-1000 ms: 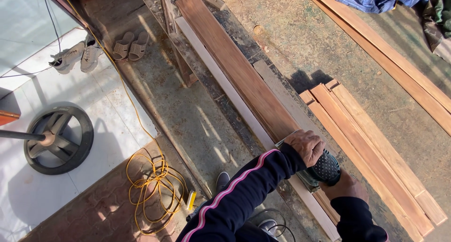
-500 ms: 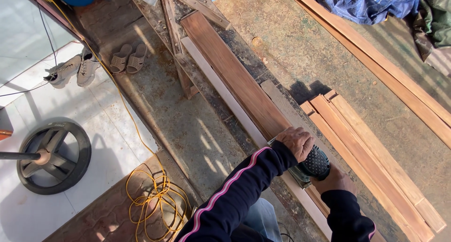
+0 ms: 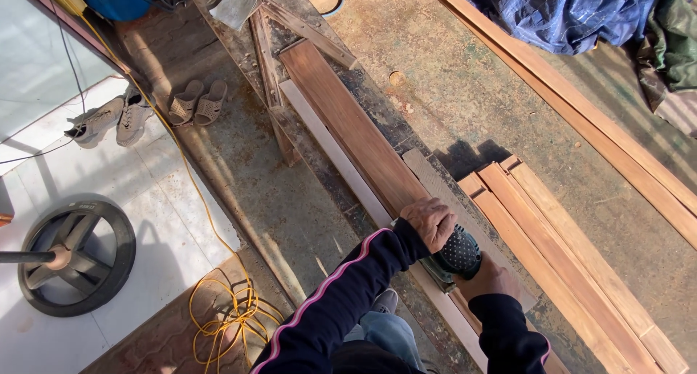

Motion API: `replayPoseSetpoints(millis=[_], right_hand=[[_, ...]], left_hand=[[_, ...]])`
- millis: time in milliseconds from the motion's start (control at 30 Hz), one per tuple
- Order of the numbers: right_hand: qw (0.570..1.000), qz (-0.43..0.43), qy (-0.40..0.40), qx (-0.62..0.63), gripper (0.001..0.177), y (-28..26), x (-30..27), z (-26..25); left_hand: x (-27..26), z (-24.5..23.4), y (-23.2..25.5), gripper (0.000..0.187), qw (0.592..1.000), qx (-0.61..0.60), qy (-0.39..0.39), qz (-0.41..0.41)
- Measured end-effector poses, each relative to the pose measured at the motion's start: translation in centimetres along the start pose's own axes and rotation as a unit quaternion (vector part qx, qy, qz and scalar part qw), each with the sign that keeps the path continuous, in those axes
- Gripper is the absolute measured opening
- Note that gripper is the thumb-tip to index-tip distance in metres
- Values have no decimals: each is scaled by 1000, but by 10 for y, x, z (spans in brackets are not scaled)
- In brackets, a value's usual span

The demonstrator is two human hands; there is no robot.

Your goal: The recorder uses an orbital power sander to smooth the surface of a wooden plank placed on a workbench.

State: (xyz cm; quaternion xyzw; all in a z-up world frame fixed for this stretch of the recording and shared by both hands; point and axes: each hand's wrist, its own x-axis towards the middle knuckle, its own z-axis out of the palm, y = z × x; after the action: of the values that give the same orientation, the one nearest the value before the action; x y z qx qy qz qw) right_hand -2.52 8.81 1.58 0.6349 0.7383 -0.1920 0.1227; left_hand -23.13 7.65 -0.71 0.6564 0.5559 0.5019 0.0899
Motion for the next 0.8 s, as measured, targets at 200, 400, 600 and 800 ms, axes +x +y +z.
replayPoseSetpoints(millis=[200,400,600,800], right_hand=[[1000,-9,7,8,60,-27,6,-10],[1000,4,-6,10,52,-56,12,-15],[998,47,-10,37,51,-108,15,-34],[996,63,-19,66,51,-159,23,-48]], left_hand=[[14,-27,-6,19,1000,-25,16,-3],[25,-43,-26,20,999,-36,-2,-18],[50,-53,-77,38,988,2,-134,-76],[72,-78,-122,51,963,-44,-224,-142]])
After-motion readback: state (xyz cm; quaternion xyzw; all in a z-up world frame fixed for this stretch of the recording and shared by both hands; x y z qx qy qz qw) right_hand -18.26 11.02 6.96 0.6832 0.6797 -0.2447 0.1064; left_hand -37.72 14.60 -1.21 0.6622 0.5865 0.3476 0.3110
